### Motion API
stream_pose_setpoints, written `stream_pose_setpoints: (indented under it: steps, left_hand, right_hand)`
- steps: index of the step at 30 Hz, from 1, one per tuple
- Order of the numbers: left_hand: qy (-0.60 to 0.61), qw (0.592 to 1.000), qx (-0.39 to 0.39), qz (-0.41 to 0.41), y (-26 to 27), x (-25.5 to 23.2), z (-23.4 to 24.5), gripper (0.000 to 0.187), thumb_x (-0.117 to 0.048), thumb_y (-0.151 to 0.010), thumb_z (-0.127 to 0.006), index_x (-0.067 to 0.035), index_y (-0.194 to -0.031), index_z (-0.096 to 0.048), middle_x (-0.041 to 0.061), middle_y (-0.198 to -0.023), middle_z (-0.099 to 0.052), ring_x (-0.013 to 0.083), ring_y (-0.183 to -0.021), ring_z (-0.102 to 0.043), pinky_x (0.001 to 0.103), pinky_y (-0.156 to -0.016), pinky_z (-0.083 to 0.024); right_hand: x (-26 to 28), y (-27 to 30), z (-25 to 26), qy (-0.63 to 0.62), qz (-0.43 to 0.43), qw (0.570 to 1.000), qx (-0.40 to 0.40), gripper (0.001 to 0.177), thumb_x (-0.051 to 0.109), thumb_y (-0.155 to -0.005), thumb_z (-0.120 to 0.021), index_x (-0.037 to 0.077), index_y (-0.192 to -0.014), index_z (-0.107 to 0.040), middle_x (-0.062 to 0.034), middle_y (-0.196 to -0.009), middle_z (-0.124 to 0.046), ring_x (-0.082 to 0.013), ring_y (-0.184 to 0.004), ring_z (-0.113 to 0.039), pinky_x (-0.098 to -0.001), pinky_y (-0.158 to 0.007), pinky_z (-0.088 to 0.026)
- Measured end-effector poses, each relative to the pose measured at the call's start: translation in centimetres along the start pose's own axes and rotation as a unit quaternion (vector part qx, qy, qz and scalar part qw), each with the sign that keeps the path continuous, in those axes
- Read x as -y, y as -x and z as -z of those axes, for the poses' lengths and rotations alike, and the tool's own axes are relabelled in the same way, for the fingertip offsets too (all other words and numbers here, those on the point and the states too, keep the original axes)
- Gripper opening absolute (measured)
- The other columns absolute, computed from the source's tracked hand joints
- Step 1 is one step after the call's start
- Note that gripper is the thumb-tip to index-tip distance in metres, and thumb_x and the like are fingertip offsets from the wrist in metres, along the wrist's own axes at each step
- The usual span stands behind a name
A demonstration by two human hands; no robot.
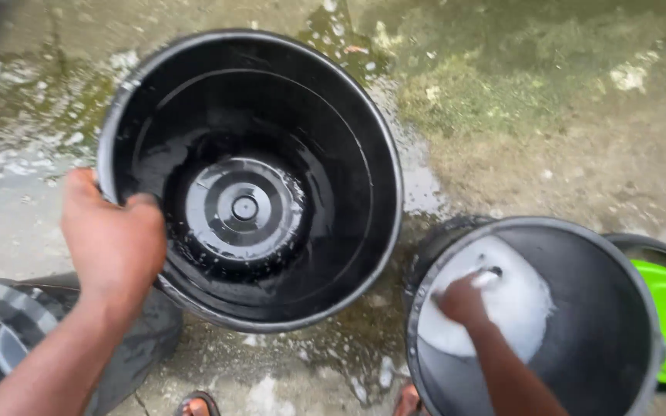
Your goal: Washing plastic containers and buckets with soapy water outdoors.
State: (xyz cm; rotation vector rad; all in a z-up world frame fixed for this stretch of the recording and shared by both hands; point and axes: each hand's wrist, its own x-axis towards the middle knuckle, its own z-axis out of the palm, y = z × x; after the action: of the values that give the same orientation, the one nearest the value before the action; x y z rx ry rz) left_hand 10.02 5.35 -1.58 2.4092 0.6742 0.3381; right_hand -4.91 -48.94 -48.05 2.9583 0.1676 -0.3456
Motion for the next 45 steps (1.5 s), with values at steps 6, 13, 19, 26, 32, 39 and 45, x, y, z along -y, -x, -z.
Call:
stream_pose_setpoints:
  steps: [6,13,19,26,32,39,45]
  left_hand:
    - [-0.012,0.999,0.012,0.028,0.4,-0.7,-1.5,0.020,0.001,-0.087,-0.059,0.003,-0.105,-0.055,0.022,-0.090,-0.069,0.0301,-0.082,-0.070,0.041,-0.079,-0.054]
    - [0.005,0.993,0.047,0.111,0.2,-5.1,-0.9,0.022,-0.001,-0.085,-0.056,-0.001,-0.106,-0.051,0.023,-0.087,-0.069,0.0376,-0.077,-0.073,0.048,-0.072,-0.055]
    - [-0.030,0.997,0.013,0.064,-0.3,0.0,-2.0,0.029,-0.005,-0.082,-0.062,0.000,-0.107,-0.049,0.030,-0.085,-0.068,0.0500,-0.079,-0.068,0.056,-0.074,-0.051]
    - [0.012,0.989,0.141,0.044,0.7,1.0,1.6,0.024,-0.008,-0.085,-0.059,-0.005,-0.108,-0.053,0.027,-0.088,-0.072,0.0467,-0.090,-0.070,0.054,-0.082,-0.053]
    - [0.025,0.993,0.112,0.005,2.6,1.6,0.2,0.025,-0.006,-0.083,-0.061,-0.003,-0.107,-0.053,0.028,-0.093,-0.070,0.0494,-0.091,-0.067,0.056,-0.082,-0.050]
    - [0.039,0.990,0.132,0.022,3.1,4.8,2.0,0.032,-0.007,-0.084,-0.061,-0.003,-0.114,-0.051,0.028,-0.093,-0.069,0.0500,-0.092,-0.066,0.057,-0.082,-0.051]
    - [0.074,0.982,0.161,0.070,2.9,4.1,5.0,0.030,-0.007,-0.085,-0.062,-0.005,-0.115,-0.055,0.028,-0.096,-0.071,0.0479,-0.095,-0.067,0.056,-0.082,-0.052]
  right_hand:
    - [2.5,3.5,-4.0,-0.144,0.012,0.971,0.192,0.021,0.028,-0.086,-0.063,0.013,-0.074,-0.073,-0.0062,-0.084,-0.070,-0.0251,-0.086,-0.070,-0.0398,-0.084,-0.057]
    - [-3.4,5.2,-5.7,-0.397,0.195,0.869,0.222,0.030,0.020,-0.095,-0.052,0.006,-0.116,-0.066,-0.0079,-0.086,-0.064,-0.0272,-0.084,-0.060,-0.0462,-0.079,-0.047]
    - [-0.5,6.3,-7.6,-0.210,0.273,0.934,0.099,0.019,0.025,-0.091,-0.057,0.018,-0.108,-0.061,-0.0040,-0.093,-0.062,-0.0243,-0.092,-0.060,-0.0399,-0.095,-0.046]
    - [1.8,6.5,7.6,-0.711,-0.332,0.581,0.219,0.020,0.019,-0.107,-0.055,0.006,-0.119,-0.065,-0.0078,-0.097,-0.064,-0.0232,-0.089,-0.056,-0.0435,-0.081,-0.045]
    - [1.3,8.2,16.0,-0.410,-0.083,0.890,0.182,0.027,0.016,-0.105,-0.053,-0.001,-0.118,-0.070,-0.0172,-0.093,-0.072,-0.0309,-0.088,-0.066,-0.0438,-0.082,-0.053]
    - [1.5,6.4,26.7,-0.747,-0.382,0.533,0.110,0.037,0.038,-0.109,-0.060,0.016,-0.138,-0.061,-0.0112,-0.110,-0.064,-0.0302,-0.096,-0.061,-0.0491,-0.074,-0.050]
    - [3.0,4.3,42.4,-0.881,-0.155,0.436,0.096,0.036,0.027,-0.098,-0.063,0.012,-0.131,-0.059,-0.0151,-0.127,-0.071,-0.0372,-0.100,-0.071,-0.0461,-0.066,-0.059]
